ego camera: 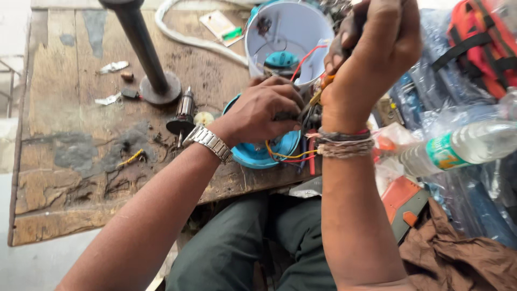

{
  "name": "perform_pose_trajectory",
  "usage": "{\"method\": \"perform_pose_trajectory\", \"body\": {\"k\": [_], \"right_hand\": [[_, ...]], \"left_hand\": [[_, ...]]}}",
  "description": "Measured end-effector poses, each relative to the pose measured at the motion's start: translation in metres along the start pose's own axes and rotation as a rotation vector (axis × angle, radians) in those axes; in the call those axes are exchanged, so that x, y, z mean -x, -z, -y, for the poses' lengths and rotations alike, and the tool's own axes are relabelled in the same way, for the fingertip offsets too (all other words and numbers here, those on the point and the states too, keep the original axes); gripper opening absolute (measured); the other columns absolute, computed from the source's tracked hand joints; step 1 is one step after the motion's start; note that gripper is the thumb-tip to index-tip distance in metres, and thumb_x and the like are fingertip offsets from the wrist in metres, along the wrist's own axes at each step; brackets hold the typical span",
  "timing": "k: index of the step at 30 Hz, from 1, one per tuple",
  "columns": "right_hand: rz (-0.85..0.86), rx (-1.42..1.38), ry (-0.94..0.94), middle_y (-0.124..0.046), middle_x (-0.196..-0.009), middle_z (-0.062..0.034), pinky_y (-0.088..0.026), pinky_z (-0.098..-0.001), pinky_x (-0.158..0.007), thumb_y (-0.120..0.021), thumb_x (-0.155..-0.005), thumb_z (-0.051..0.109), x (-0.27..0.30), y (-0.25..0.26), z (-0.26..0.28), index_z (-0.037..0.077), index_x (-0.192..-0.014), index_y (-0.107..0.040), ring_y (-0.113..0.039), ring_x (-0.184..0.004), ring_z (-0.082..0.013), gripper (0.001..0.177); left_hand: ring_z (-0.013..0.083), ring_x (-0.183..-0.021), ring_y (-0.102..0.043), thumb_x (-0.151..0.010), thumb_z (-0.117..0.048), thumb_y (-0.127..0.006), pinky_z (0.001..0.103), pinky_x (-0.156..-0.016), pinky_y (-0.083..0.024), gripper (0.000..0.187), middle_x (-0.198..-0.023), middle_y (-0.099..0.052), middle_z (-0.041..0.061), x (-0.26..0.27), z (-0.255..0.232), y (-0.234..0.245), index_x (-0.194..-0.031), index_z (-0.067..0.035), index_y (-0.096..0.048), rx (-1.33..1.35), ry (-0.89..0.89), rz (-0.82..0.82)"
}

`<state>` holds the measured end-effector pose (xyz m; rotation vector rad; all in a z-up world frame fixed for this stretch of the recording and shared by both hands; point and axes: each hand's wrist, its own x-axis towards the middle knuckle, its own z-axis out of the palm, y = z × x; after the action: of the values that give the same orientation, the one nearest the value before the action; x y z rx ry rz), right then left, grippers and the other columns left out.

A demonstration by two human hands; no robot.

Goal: The person repairs an electrical motor by using a screwdriver to tighten components, handling wires, and applying oil from a small bottle to the central shaft.

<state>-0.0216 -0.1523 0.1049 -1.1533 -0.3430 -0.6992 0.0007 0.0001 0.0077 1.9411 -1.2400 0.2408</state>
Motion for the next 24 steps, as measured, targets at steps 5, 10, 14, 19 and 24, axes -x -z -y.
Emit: {"method": "perform_pose_trajectory", "body": {"k": [5,10,14,19,24], "right_hand": [[0.027,-0.064,-0.035,-0.049,-0.067,-0.0096,-0.037,-0.0318,-0.043,-0.058,-0.109,0.027,0.002,0.007,0.003,0.001,-0.093,-0.055,-0.045,-0.047,-0.0173,0.031],[0.366,-0.194,-0.193,-0.049,-0.071,-0.0127,-0.047,-0.0358,-0.057,-0.057,-0.114,0.032,-0.018,0.028,0.007,-0.002,-0.095,-0.056,-0.053,-0.059,-0.0231,0.039],[0.925,-0.285,-0.252,-0.052,-0.076,-0.0153,-0.050,-0.0361,-0.059,-0.059,-0.108,0.034,-0.052,0.027,0.002,0.000,-0.095,-0.059,-0.058,-0.070,-0.0264,0.036],[1.138,-0.568,-0.465,-0.053,-0.061,-0.0065,-0.050,-0.0317,-0.043,-0.060,-0.097,0.031,-0.053,0.020,-0.004,0.003,-0.088,-0.060,-0.056,-0.048,-0.0147,0.029],[0.144,-0.027,-0.056,-0.044,-0.066,-0.0073,-0.032,-0.0316,-0.042,-0.061,-0.113,0.026,0.002,0.006,-0.001,-0.002,-0.093,-0.053,-0.039,-0.047,-0.0141,0.036]], "left_hand": [[0.0204,-0.129,-0.053,-0.080,-0.032,-0.084,0.046,-0.112,-0.029,0.023,-0.114,-0.071,-0.005,-0.002,0.004,0.004,-0.097,-0.018,-0.081,-0.021,0.035,0.049],[0.0212,-0.134,-0.049,-0.080,-0.034,-0.084,0.048,-0.113,-0.028,0.023,-0.116,-0.071,-0.006,-0.004,0.005,0.004,-0.096,-0.018,-0.081,-0.036,0.026,0.045],[0.0210,-0.133,-0.049,-0.079,-0.035,-0.084,0.049,-0.111,-0.027,0.023,-0.117,-0.071,-0.006,-0.004,0.004,0.004,-0.094,-0.018,-0.081,-0.030,0.041,0.072],[0.0203,-0.133,-0.050,-0.080,-0.033,-0.084,0.048,-0.111,-0.029,0.022,-0.117,-0.071,-0.006,-0.003,0.003,0.005,-0.095,-0.017,-0.080,-0.019,0.036,0.068],[0.0192,-0.131,-0.054,-0.080,-0.029,-0.084,0.046,-0.114,-0.032,0.021,-0.119,-0.071,-0.008,0.002,0.003,0.001,-0.096,-0.017,-0.080,0.002,0.003,0.010]]}}
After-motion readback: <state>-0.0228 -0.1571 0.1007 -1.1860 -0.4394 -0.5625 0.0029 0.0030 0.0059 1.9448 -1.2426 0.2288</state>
